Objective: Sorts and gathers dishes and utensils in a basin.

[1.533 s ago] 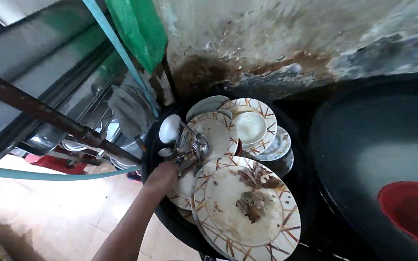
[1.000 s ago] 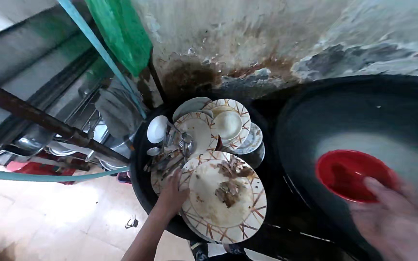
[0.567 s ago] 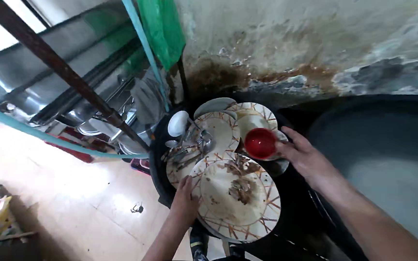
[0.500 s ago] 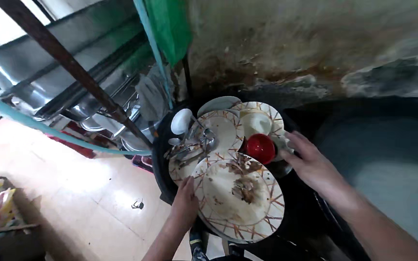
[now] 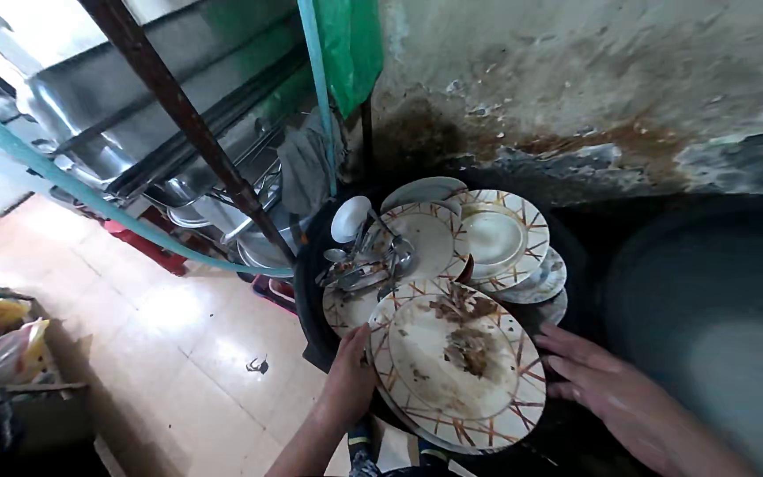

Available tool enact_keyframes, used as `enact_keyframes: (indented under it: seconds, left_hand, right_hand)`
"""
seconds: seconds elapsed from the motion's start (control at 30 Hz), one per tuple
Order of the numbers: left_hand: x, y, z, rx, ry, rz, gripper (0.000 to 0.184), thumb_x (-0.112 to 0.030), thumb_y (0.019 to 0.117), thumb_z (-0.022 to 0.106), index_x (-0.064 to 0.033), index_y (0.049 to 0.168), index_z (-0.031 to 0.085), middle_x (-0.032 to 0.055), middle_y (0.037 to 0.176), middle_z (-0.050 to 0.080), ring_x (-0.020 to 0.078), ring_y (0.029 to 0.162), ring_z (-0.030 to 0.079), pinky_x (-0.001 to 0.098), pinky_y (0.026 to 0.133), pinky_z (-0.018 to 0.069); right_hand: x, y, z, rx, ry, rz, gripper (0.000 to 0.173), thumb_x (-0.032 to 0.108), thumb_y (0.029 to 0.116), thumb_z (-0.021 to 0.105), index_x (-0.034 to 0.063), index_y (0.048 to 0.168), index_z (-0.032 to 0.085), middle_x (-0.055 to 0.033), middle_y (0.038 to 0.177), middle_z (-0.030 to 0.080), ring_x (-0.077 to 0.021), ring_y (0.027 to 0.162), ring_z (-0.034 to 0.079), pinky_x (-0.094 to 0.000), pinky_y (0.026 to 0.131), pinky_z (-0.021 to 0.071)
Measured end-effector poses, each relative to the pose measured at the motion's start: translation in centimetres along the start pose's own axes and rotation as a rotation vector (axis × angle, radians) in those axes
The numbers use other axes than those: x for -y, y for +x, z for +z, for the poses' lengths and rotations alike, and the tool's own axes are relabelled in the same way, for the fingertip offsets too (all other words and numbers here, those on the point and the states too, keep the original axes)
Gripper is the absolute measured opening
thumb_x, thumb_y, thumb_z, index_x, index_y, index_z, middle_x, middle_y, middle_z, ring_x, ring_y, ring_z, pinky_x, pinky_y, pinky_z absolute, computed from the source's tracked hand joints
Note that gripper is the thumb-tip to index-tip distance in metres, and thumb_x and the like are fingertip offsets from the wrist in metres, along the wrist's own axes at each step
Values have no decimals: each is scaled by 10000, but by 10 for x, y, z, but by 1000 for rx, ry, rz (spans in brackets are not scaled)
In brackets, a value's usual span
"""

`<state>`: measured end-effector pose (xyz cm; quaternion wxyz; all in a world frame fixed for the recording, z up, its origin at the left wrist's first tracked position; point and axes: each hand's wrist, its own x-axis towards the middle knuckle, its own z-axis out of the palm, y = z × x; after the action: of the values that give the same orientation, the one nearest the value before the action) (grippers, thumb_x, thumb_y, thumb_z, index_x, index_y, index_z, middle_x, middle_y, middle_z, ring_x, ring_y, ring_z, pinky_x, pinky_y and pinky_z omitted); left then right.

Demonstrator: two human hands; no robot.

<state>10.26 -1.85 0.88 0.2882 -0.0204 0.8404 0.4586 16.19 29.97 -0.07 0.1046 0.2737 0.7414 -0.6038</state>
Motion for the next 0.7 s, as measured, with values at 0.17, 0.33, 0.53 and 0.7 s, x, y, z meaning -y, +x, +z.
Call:
enact_keyframes:
  seconds: [0.17, 0.33, 0.53, 0.7]
  left_hand:
    - [-4, 4, 1, 38, 2, -44, 704, 46, 954, 533, -116, 1605, 320, 199, 1596, 333, 244, 1215, 607, 368, 982, 544]
    - [-8, 8, 2, 38, 9, -44, 708, 64, 953, 526, -115, 1606, 318, 195, 1602, 336, 271, 1297, 561, 387, 1035, 520]
    - [-13, 4, 19, 143, -99, 17, 699, 31, 956, 537, -69, 1605, 298, 218, 1569, 374, 274, 1246, 589, 399, 1019, 526]
    - [-26, 40, -13, 64, 54, 109, 520, -138, 1045, 545, -18, 1537, 427, 206, 1470, 540, 302, 1283, 590, 463, 1084, 479]
  right_hand:
    - [0, -16, 2, -5, 317, 39, 432, 42, 1025, 447, 9, 1456, 459, -83, 1145, 661, -157, 920, 705, -338, 729, 616]
    - [-2, -33, -5, 200, 462, 48, 559, -20, 997, 421, 77, 1535, 304, -55, 1278, 626, -183, 1050, 701, -407, 858, 624]
    - [-17, -43, 10, 222, 750, -129, 758, -54, 975, 391, 196, 1589, 22, 16, 1413, 552, -136, 1232, 625, -435, 1022, 567]
    - [-9, -40, -30, -58, 749, -274, 438, -53, 968, 307, 184, 1305, 455, 142, 1030, 698, 26, 943, 679, -221, 867, 589]
